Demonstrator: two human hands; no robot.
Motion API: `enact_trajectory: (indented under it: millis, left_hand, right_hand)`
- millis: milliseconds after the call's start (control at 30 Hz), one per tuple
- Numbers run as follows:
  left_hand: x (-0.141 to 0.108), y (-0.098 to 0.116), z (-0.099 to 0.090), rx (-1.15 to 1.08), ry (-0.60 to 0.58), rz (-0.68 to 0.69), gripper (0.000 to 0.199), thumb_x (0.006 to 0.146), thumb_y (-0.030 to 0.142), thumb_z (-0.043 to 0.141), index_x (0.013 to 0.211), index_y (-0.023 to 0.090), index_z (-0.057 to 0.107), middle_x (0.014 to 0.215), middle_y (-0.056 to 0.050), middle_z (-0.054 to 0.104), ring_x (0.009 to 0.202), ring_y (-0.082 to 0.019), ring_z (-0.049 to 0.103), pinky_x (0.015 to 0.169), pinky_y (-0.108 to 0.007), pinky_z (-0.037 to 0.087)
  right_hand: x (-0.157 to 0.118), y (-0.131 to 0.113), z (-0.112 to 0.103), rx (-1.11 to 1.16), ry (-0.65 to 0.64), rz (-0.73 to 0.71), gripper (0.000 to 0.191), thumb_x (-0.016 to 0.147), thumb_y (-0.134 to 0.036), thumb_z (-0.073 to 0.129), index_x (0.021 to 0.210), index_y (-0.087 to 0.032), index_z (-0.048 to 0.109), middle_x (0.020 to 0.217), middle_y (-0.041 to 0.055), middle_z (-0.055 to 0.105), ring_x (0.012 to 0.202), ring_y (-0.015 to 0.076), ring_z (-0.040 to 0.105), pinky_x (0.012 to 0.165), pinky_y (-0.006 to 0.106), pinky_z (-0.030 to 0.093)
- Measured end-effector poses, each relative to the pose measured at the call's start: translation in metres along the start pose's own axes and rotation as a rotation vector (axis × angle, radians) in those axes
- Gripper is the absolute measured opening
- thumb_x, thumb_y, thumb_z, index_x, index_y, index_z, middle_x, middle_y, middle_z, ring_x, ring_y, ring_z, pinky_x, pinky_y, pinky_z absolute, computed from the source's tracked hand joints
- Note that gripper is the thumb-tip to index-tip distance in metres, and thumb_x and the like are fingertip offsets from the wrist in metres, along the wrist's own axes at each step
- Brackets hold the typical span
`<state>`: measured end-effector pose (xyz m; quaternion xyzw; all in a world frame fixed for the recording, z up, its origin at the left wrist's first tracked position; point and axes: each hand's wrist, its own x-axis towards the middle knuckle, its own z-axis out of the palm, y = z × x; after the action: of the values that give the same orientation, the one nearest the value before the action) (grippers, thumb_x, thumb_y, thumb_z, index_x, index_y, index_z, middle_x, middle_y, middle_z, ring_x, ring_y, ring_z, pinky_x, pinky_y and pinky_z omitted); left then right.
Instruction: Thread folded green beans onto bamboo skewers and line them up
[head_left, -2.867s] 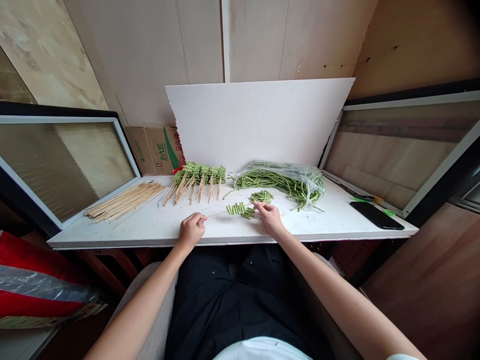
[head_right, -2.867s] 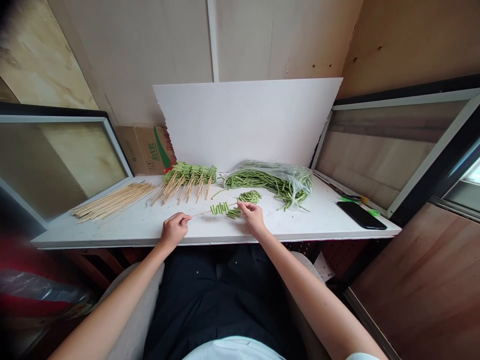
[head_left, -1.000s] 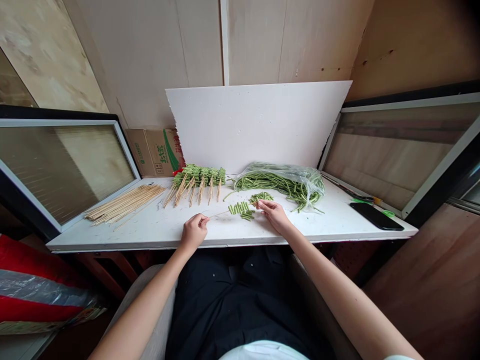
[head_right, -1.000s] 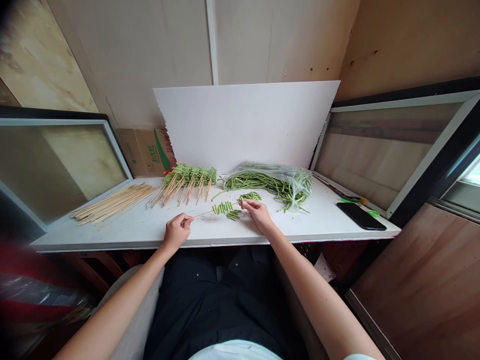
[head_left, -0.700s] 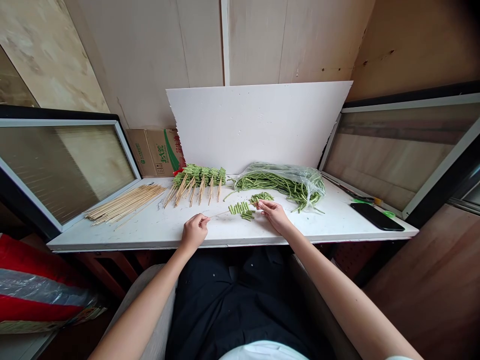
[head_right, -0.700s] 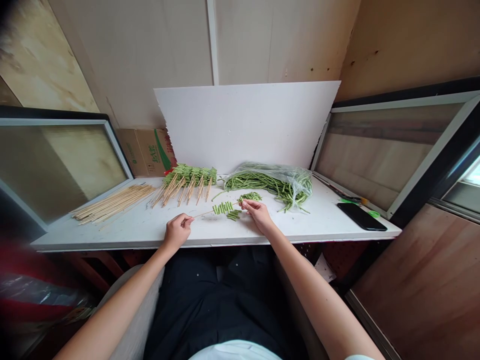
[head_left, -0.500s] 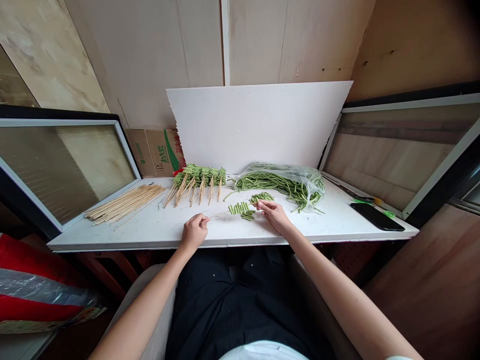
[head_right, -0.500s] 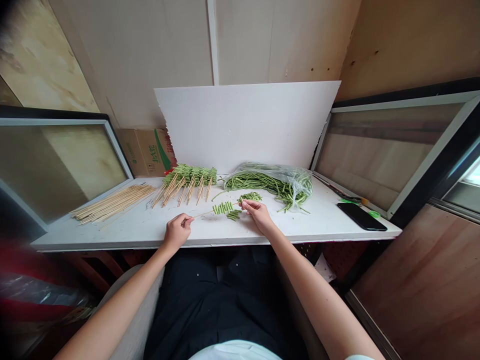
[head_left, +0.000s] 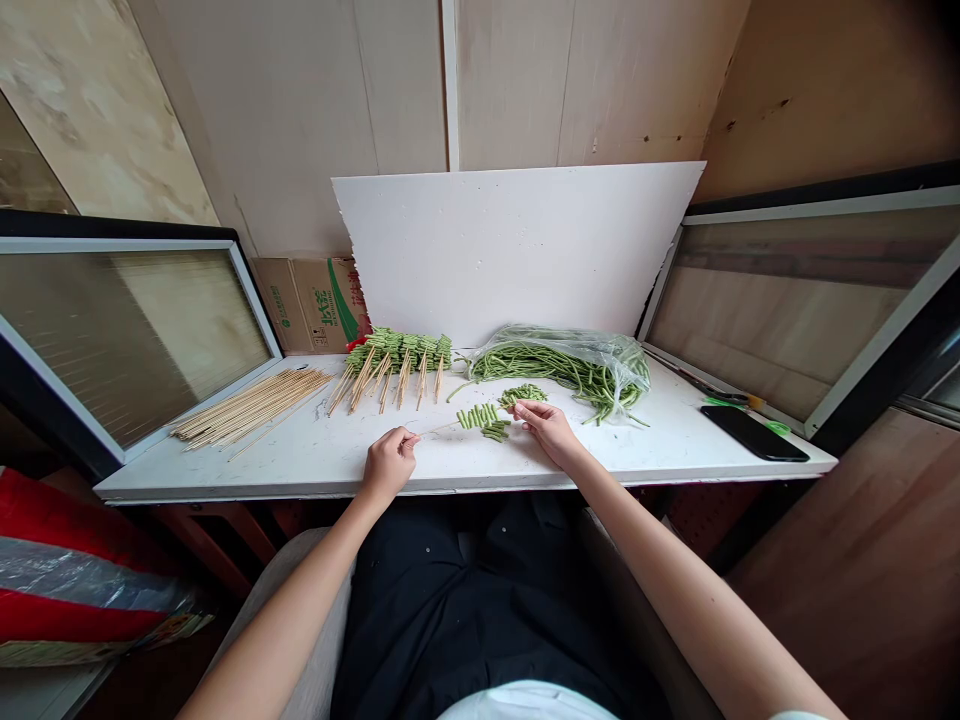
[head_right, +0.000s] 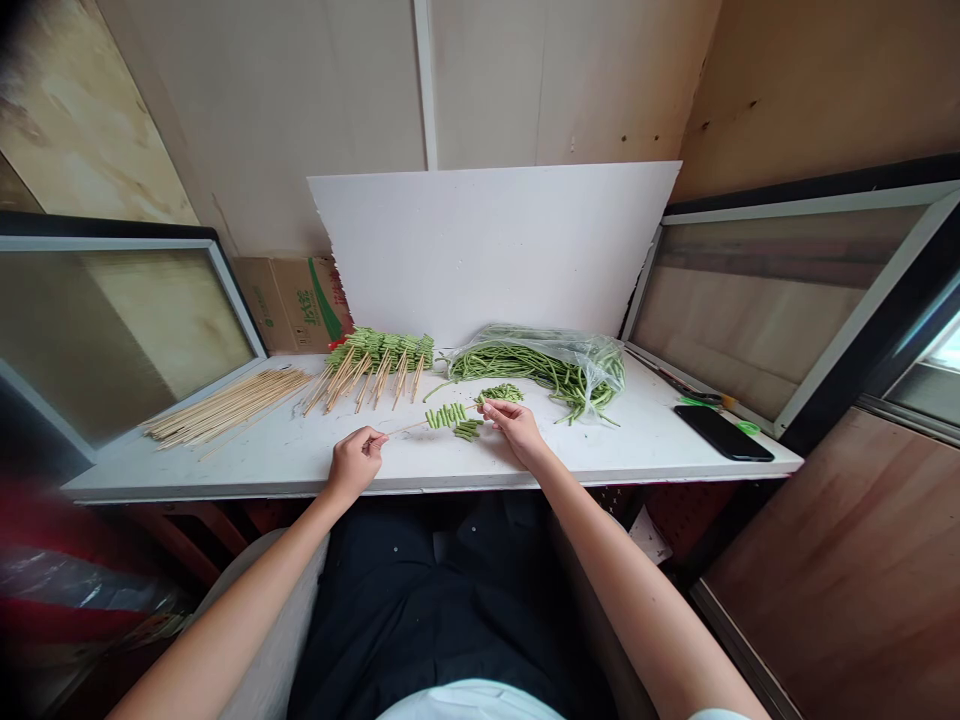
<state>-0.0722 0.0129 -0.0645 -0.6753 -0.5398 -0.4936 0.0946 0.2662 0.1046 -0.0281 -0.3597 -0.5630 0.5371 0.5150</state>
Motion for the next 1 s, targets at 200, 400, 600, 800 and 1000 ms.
enact_trajectory:
  millis: [200, 400, 600, 800, 1000]
  left_hand:
    - [0.0001, 0.0001, -0.0001, 0.016, 0.001, 0.005, 0.020, 0.097, 0.020, 0.058, 0.078, 0.023, 0.065, 0.082, -0.004, 0.077, 0.067, -0.019, 0.067, 0.064, -0.030, 0.047]
    - [0.0003, 0.0016, -0.0005, 0.024, 0.010, -0.006, 0.020, 0.096, 0.020, 0.059, 0.078, 0.023, 0.065, 0.079, -0.003, 0.076, 0.065, -0.018, 0.065, 0.063, -0.029, 0.045]
    - [0.0004, 0.0022, -0.0006, 0.022, 0.020, -0.002, 0.021, 0.097, 0.021, 0.058, 0.077, 0.023, 0.065, 0.078, -0.003, 0.076, 0.064, -0.018, 0.064, 0.063, -0.029, 0.044]
    - [0.0007, 0.0030, -0.0012, 0.026, 0.024, 0.012, 0.022, 0.098, 0.020, 0.058, 0.077, 0.023, 0.064, 0.078, -0.003, 0.076, 0.063, -0.018, 0.063, 0.062, -0.029, 0.044]
    - [-0.0007, 0.0002, 0.0001, 0.047, -0.008, 0.006, 0.024, 0.098, 0.020, 0.056, 0.076, 0.023, 0.064, 0.079, -0.003, 0.075, 0.064, -0.018, 0.063, 0.062, -0.029, 0.044]
  right_hand:
    - [-0.0012, -0.0023, 0.0011, 0.003, 0.010, 0.002, 0.049, 0.072, -0.058, 0.091, 0.107, -0.024, 0.085, 0.118, 0.0101, 0.081, 0.112, 0.0301, 0.072, 0.083, 0.036, 0.055]
    - [-0.0045, -0.0079, 0.0033, 0.022, 0.024, 0.004, 0.045, 0.072, -0.056, 0.092, 0.103, -0.023, 0.086, 0.115, 0.0103, 0.081, 0.109, 0.0291, 0.072, 0.083, 0.035, 0.054]
    - [-0.0049, -0.0096, 0.0043, 0.009, 0.014, -0.005, 0.046, 0.073, -0.060, 0.090, 0.100, -0.023, 0.085, 0.115, 0.0105, 0.081, 0.108, 0.0290, 0.072, 0.082, 0.036, 0.053]
    - [-0.0043, -0.0082, 0.0034, 0.035, 0.021, 0.011, 0.044, 0.072, -0.056, 0.092, 0.102, -0.025, 0.085, 0.115, 0.0097, 0.082, 0.111, 0.0296, 0.072, 0.081, 0.035, 0.054]
    - [0.0000, -0.0033, 0.0016, 0.060, 0.059, 0.014, 0.045, 0.063, -0.051, 0.098, 0.096, -0.024, 0.086, 0.113, 0.0099, 0.082, 0.106, 0.0304, 0.072, 0.081, 0.038, 0.056]
